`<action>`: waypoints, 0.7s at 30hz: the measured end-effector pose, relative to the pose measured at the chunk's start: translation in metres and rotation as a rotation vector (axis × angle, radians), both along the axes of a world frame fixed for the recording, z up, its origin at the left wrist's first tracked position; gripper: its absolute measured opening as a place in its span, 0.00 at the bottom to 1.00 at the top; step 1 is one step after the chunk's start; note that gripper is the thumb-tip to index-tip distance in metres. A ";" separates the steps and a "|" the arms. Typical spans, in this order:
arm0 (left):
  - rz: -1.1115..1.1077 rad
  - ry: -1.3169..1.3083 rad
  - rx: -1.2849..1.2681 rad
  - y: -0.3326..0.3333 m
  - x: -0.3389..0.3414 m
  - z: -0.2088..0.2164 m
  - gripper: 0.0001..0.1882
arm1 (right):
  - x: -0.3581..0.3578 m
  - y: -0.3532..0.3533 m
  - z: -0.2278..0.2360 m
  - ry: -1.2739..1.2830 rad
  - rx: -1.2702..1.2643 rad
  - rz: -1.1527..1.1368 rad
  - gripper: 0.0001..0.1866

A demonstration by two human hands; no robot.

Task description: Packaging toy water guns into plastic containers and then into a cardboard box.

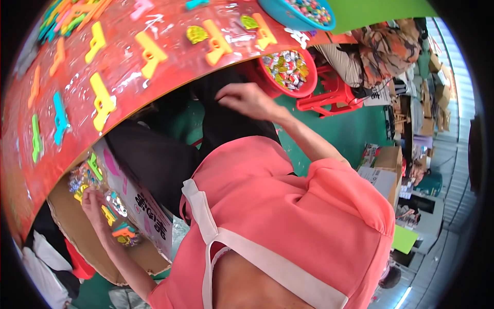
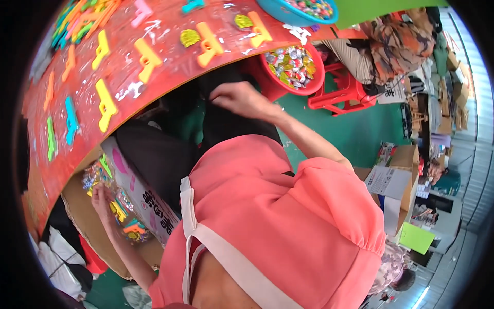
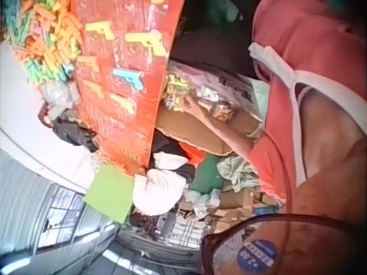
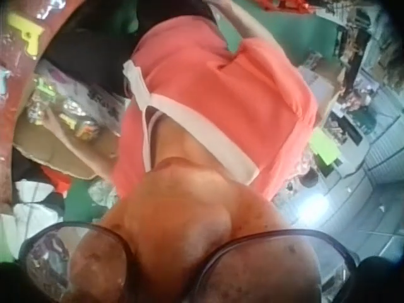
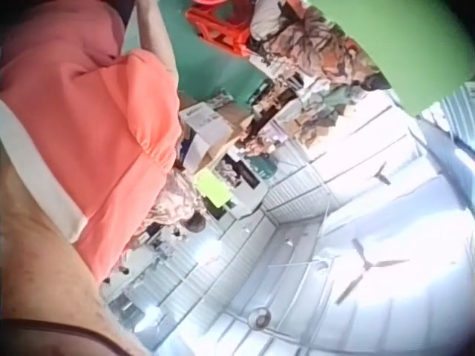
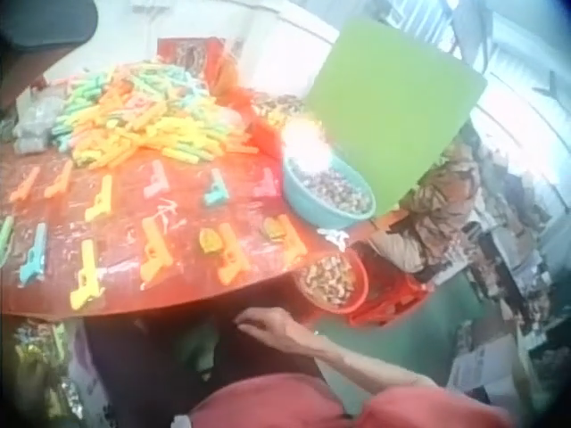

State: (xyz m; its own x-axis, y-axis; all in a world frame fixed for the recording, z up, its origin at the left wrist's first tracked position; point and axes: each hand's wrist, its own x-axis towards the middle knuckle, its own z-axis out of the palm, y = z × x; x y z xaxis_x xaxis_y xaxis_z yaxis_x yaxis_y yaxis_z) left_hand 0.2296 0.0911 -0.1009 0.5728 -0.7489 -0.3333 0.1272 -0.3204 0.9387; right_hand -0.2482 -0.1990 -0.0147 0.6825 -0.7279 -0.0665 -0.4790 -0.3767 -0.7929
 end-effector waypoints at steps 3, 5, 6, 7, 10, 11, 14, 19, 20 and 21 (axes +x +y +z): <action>-0.319 -0.001 0.167 -0.048 -0.064 0.047 0.05 | -0.118 -0.043 -0.044 0.216 -0.143 -0.434 0.14; -0.566 0.046 0.209 -0.084 -0.107 0.076 0.06 | -0.204 -0.081 -0.102 0.296 -0.327 -0.646 0.20; -0.627 0.062 0.183 -0.101 -0.130 0.081 0.07 | -0.241 -0.095 -0.117 0.259 -0.128 -0.805 0.29; -0.687 0.080 0.157 -0.118 -0.151 0.084 0.09 | -0.275 -0.104 -0.132 0.428 -0.258 -0.810 0.36; -0.849 0.123 0.100 -0.167 -0.204 0.081 0.11 | -0.321 -0.123 -0.178 0.555 -0.329 -0.903 0.49; -0.866 0.134 0.096 -0.180 -0.220 0.080 0.11 | -0.323 -0.129 -0.185 0.508 -0.270 -0.975 0.55; -0.916 0.142 0.110 -0.211 -0.260 0.083 0.12 | -0.268 -0.147 -0.182 0.651 0.059 -0.999 0.58; -1.007 0.192 0.010 -0.263 -0.325 0.074 0.12 | -0.288 -0.147 -0.208 0.382 -0.295 -1.070 0.34; -1.009 0.257 0.023 -0.274 -0.338 0.068 0.12 | -0.297 -0.146 -0.210 0.386 -0.289 -1.078 0.34; -1.006 0.321 0.038 -0.283 -0.349 0.064 0.13 | -0.302 -0.147 -0.211 0.270 -0.186 -1.122 0.30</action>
State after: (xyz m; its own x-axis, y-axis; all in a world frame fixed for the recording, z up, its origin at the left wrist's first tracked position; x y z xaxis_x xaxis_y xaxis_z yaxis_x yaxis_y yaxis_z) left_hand -0.1199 -0.1917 -0.0368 -0.4252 -0.8157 -0.3923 0.0274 -0.4448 0.8952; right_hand -0.5506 -0.3465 -0.2257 -0.3696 -0.9272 0.0600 -0.7611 0.2651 -0.5920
